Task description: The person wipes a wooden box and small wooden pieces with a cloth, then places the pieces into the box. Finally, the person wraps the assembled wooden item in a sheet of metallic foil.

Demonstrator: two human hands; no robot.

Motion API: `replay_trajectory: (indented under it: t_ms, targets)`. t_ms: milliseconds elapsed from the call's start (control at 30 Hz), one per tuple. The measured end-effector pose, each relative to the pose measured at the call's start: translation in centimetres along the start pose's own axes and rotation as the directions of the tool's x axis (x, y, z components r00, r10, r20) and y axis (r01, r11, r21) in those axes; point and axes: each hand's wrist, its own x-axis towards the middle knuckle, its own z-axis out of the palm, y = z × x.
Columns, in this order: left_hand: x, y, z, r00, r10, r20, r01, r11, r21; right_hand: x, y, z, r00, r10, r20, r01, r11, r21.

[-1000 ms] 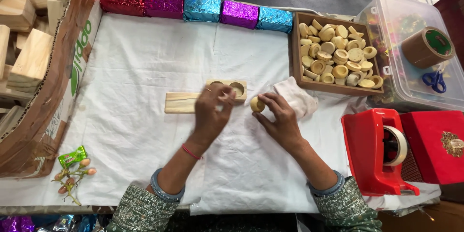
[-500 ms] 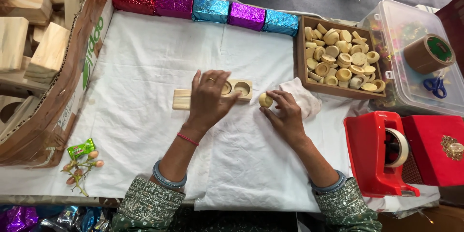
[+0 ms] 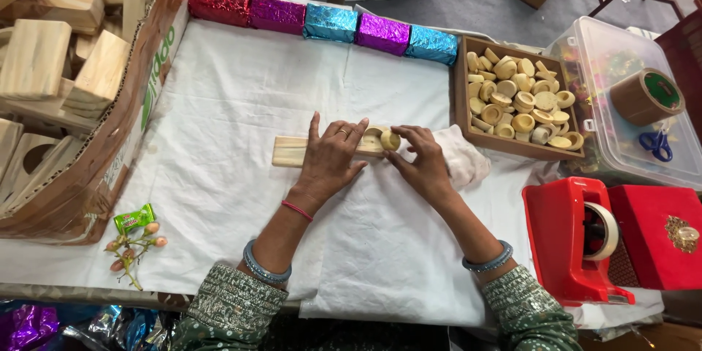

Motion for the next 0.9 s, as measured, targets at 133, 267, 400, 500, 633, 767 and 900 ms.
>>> replay_trajectory:
  t_ms: [133,267,400,500,633,767,900]
  targets:
    - [0.0,0.1,0.3,1.000,-0.003,-0.001,0.003,1.000,0.009,1.0,-0.1,1.4,1.000,-0.011,0.025,0.012,0.999,-0.039]
    - [-0.1,0.4,-0.3,1.000,-0.009,0.011,0.009,1.000,0.001,1.4,0.2,2.4,0.998,-0.049,0.031,0.053,0.992,-0.118]
    - [-0.1,0.6,-0.4,0.999,-0.011,0.030,0.011,1.000,0.000,1.2,0.4,2.7,0.998,-0.064,0.021,0.066,0.990,-0.126]
    - [-0.1,0.6,-0.1,0.999,-0.013,0.036,0.012,1.000,0.013,1.0,0.4,2.8,0.996,-0.084,0.023,0.086,0.991,-0.106]
    - [-0.2,0.5,0.0,0.999,-0.006,0.036,0.005,0.999,0.037,0.3,-0.3,1.4,0.994,-0.106,0.019,0.107,0.990,-0.092]
    - [-0.3,0.6,0.1,0.999,-0.013,0.050,0.011,0.999,0.048,-1.3,1.0,-1.4,0.994,-0.094,0.050,0.104,0.959,-0.264]
    - [-0.1,0.4,0.4,0.998,-0.023,0.050,0.022,0.999,0.036,-2.8,2.8,-4.7,0.991,-0.090,0.103,0.134,0.790,-0.598]
